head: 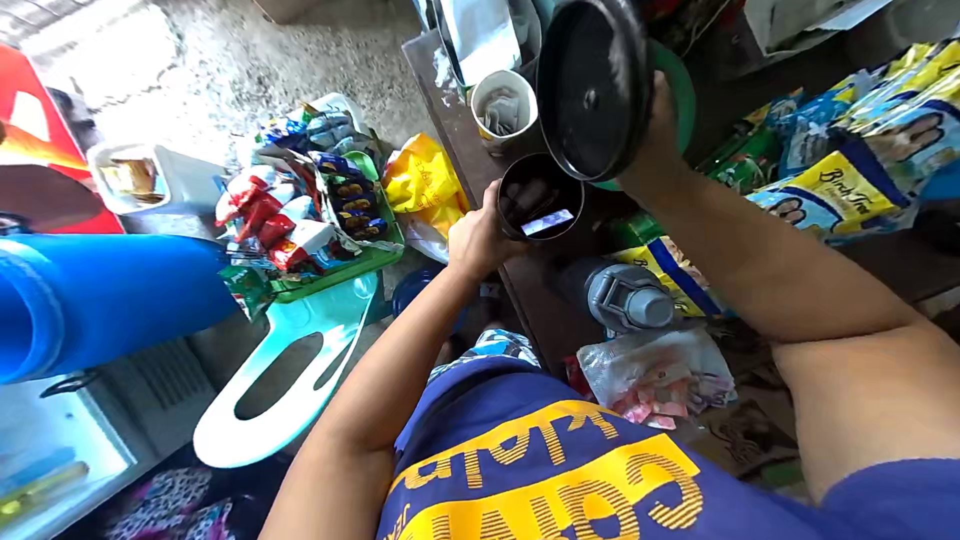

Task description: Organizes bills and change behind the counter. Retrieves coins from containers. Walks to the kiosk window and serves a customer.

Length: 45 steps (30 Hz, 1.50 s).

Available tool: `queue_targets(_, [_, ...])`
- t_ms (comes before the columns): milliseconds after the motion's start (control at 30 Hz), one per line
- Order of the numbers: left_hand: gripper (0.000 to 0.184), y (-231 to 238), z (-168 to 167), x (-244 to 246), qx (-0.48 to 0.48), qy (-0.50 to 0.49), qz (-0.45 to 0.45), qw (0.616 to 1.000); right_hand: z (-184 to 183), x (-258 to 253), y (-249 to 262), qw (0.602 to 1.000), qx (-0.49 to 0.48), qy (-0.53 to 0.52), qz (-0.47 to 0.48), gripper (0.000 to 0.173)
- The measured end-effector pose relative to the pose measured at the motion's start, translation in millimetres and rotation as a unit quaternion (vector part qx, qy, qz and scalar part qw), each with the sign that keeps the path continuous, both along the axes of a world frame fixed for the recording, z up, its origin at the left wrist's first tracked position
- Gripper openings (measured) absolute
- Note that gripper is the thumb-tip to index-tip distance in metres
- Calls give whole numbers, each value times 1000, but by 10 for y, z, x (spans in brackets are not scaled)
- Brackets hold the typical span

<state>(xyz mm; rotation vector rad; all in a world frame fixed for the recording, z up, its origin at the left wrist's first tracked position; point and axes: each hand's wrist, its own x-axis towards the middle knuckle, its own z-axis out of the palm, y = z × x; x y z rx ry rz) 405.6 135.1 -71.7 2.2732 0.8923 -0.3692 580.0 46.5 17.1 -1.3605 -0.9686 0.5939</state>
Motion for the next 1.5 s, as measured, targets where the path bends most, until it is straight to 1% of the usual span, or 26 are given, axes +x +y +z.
queue_targets(67, [102,27,-43,-56,-19,-28,-5,999,44,-91,-51,996,35,84,14,31])
queue_targets(100, [98,37,-62,-95,-35,-38,-1,999,42,-141,-90,993,24,111,12,32])
queue_targets(133, [94,46,-93,-147,-51,-51,6,997,61,-186,-132,991,-12,132,14,31])
queue_targets(167, [90,54,-133,-207,-65,-60,14,996,92,-203,-167,988,-62,140,30,25])
queue_targets(200, [87,62,-191,-277,-77,-70,25,994,83,-179,-185,987,-100,116,58,21])
queue_targets(233, [84,68,-239,-338,-89,-76,39,992,19,-115,-186,987,-120,64,84,31])
queue_targets(267, [78,74,-266,-383,-101,-85,54,990,-100,-23,-155,988,-119,4,97,37])
queue_targets(300, [70,77,-272,-417,-113,-102,68,986,-224,61,-119,988,-110,-59,95,40])
queue_targets(400, [36,62,-149,-432,-149,-188,112,964,-458,142,-92,964,-67,-250,61,34])
queue_targets(433, [34,49,-120,-417,-163,-221,127,953,-523,121,-96,951,-59,-299,60,34])
queue_targets(500, [37,7,-51,-364,-188,-264,148,934,-660,61,-119,923,-63,-370,79,35])
queue_targets(567, [41,-50,5,-303,-200,-280,159,925,-765,26,-115,907,-62,-407,95,35])
queue_targets(700, [48,-147,42,-236,-214,-266,172,924,-842,-22,-87,903,-66,-414,91,34])
queue_targets(800, [49,-150,22,-217,-192,-262,163,932,-902,-35,-86,894,-43,-442,65,33])
queue_targets(833, [50,-151,26,-217,-187,-258,159,934,-903,-24,-95,887,-40,-455,61,36])
queue_targets(867, [50,-148,37,-216,-187,-255,158,935,-883,8,-103,886,-43,-457,65,43])
queue_targets(933, [50,-125,61,-224,-195,-255,167,932,-803,145,-124,900,-63,-426,64,51])
queue_targets(1000, [47,-111,50,-258,-201,-277,179,923,-686,389,-162,898,-135,-419,14,41])
queue_targets(1067, [39,-114,22,-321,-218,-288,187,913,-639,667,-209,869,-250,-426,-39,32])
queue_targets(1100, [38,-115,2,-362,-228,-289,193,909,-644,770,-234,858,-303,-412,-48,29])
queue_targets(1133, [37,-118,-12,-402,-231,-288,198,908,-667,838,-264,853,-336,-397,-47,26])
queue_targets(1200, [36,-126,-10,-494,-232,-274,201,911,-673,895,-297,851,-354,-387,-32,23])
queue_targets(1300, [30,-148,-33,-689,-254,-233,210,915,-470,945,-279,859,-364,-360,-27,24])
queue_targets(1367, [28,-175,-72,-820,-265,-215,223,913,-267,988,-310,872,-343,-346,-42,24])
queue_targets(1433, [25,-200,-66,-895,-268,-227,236,906,-80,944,-358,892,-289,-344,-50,23])
queue_targets(1500, [26,-214,25,-886,-274,-277,237,890,76,767,-366,911,-222,-345,-45,21])
